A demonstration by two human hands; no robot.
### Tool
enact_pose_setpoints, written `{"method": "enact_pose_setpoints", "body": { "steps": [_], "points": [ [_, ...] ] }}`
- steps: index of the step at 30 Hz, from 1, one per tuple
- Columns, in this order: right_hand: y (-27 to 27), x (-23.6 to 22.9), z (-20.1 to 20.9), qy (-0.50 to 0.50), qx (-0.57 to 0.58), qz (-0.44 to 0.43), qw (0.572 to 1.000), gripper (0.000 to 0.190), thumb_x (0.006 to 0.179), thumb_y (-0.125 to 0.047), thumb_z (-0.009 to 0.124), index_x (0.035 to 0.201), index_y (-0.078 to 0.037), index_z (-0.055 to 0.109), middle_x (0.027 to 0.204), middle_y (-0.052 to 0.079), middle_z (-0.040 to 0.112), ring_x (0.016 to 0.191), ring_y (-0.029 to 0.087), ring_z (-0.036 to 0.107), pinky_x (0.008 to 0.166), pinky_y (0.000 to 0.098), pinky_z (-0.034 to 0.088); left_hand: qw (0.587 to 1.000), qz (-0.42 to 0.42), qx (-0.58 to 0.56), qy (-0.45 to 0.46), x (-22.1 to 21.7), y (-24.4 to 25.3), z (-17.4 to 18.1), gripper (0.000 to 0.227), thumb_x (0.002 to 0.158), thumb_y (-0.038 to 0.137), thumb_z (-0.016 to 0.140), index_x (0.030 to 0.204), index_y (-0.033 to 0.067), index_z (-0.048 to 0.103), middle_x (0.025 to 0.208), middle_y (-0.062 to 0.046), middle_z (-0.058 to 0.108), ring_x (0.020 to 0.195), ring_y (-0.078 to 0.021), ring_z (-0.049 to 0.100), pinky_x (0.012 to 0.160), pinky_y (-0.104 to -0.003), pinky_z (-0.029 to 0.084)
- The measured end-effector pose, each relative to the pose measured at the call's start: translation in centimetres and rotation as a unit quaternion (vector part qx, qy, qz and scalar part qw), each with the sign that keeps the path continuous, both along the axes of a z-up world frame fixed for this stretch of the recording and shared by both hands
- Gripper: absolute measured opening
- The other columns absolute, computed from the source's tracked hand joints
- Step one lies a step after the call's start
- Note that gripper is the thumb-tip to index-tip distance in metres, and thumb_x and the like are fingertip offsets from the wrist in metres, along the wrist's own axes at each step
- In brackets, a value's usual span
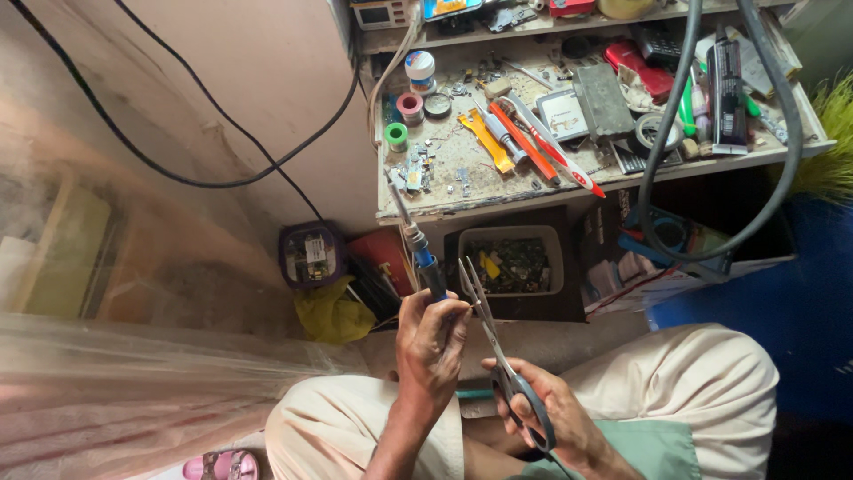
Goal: The person is soldering a small electronic component onto a circuit board. They use a soldering iron to heat the component and apply solder, then use tweezers to position the part and scissors to trim excess solder wire.
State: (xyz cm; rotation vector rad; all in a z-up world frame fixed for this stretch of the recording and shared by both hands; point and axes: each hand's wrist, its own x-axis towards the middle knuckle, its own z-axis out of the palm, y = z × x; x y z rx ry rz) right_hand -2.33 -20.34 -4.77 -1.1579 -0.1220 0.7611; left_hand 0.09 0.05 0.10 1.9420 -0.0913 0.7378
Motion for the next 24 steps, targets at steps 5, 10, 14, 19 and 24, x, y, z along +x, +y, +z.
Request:
{"method": "enact_pose_setpoints", "body": {
  "steps": [5, 10, 14, 19, 24],
  "points": [
    [0.14, -0.07, -0.83, -0.010, 0.002, -0.014, 1.000, 0.084, 0.082, -0.046, 0.082, 0.145, 0.003, 0.054, 0.084, 0.001, 0.058, 0.069, 0.007, 0.057, 0.062, 0.0203, 0.048, 1.000, 0.000, 0.014, 0.007, 0.11, -0.01, -0.04, 0.020, 0.089, 0.001, 0.077, 0.107, 0.0067, 0.069, 0.108, -0.010, 0.062, 0.099, -0.0230, 0.064, 0.078, -0.033, 0.055],
    [0.19, 0.04, -1.16, 0.023, -0.022, -0.017, 0.999, 0.078, 0.081, -0.040, 0.084, 0.140, 0.003, 0.055, 0.080, 0.001, 0.056, 0.065, 0.007, 0.054, 0.061, 0.0235, 0.048, 1.000, -0.001, 0.020, 0.009, 0.20, 0.05, -0.25, 0.020, 0.089, 0.002, 0.077, 0.107, 0.0070, 0.069, 0.108, -0.010, 0.063, 0.099, -0.0245, 0.063, 0.079, -0.035, 0.055],
    [0.20, -0.18, -0.98, -0.015, -0.009, -0.018, 1.000, 0.079, 0.083, -0.044, 0.079, 0.141, 0.004, 0.057, 0.081, 0.001, 0.057, 0.067, 0.007, 0.056, 0.061, 0.0223, 0.049, 1.000, -0.003, 0.028, 0.007, 0.28, 0.07, -0.54, 0.021, 0.089, 0.002, 0.077, 0.107, 0.0068, 0.068, 0.108, -0.010, 0.063, 0.099, -0.0257, 0.063, 0.081, -0.036, 0.054],
    [0.07, -0.01, -0.34, -0.014, 0.002, -0.016, 1.000, 0.082, 0.082, -0.046, 0.080, 0.142, 0.004, 0.055, 0.083, 0.002, 0.060, 0.067, 0.007, 0.057, 0.062, 0.0221, 0.048, 1.000, -0.011, 0.007, 0.022, 0.24, 0.08, -0.74, 0.021, 0.089, 0.001, 0.076, 0.108, 0.0068, 0.068, 0.110, -0.011, 0.061, 0.098, -0.0243, 0.065, 0.080, -0.035, 0.055],
    [0.12, 0.12, -0.22, -0.004, -0.012, -0.018, 1.000, 0.078, 0.083, -0.042, 0.080, 0.142, 0.003, 0.055, 0.081, 0.002, 0.060, 0.066, 0.007, 0.057, 0.062, 0.0225, 0.048, 0.999, -0.011, -0.003, 0.031, 0.25, 0.03, -0.79, 0.020, 0.090, 0.001, 0.076, 0.107, 0.0068, 0.068, 0.108, -0.010, 0.061, 0.096, -0.0224, 0.065, 0.077, -0.033, 0.055]
  ]
}}
